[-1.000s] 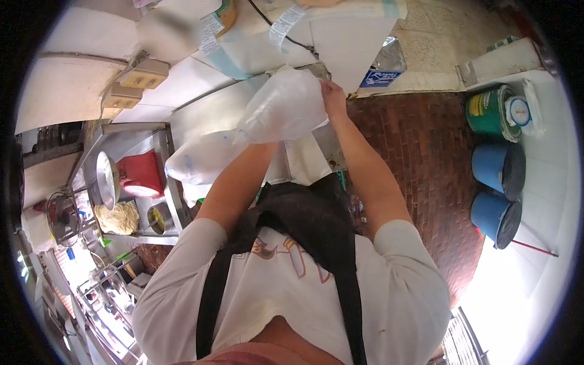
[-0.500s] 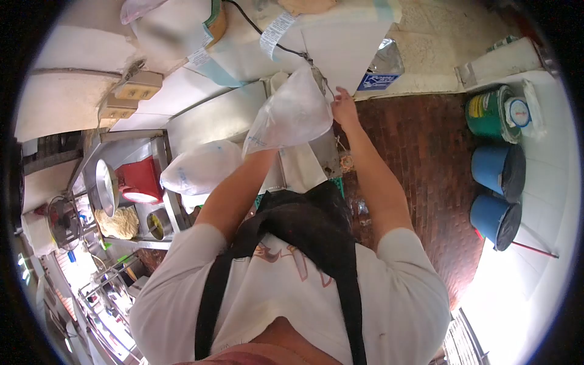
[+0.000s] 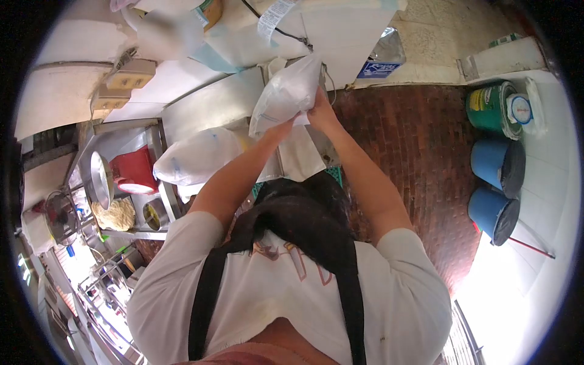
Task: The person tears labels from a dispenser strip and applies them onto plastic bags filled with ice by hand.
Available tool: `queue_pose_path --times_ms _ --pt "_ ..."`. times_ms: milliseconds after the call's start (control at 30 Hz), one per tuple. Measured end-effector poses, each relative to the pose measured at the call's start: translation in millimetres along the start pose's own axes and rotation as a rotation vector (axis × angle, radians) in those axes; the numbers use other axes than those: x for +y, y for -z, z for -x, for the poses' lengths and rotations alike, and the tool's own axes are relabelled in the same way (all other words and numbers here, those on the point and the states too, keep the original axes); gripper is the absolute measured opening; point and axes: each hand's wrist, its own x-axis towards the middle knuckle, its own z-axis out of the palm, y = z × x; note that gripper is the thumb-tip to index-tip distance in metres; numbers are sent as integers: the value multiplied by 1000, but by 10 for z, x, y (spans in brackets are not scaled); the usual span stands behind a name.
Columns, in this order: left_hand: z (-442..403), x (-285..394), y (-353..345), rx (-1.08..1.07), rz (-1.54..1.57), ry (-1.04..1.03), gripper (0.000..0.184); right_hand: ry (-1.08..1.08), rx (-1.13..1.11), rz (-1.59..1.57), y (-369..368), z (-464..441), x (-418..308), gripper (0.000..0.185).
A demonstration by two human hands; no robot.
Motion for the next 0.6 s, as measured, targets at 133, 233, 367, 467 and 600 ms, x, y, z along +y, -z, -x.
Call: queue_pose_path --times_ms 133,233,367,467,600 --pt "40 90 -62 -12 -128 43 69 -30 -10 -13 -126 16 307 71" --pt "98 -11 -105 -18 13 117 70 -3 9 33 -71 7 424 67" --pt "828 803 376 -246 201 482 60 101 259 68 164 477 177 53" --pt "1423 719 959 -590 347 240 50 -67 162 61 338 883 28 44" --pt "2244 1906 2334 -624 260 142 28 -114 -175 -20 48 1206 -580 35"
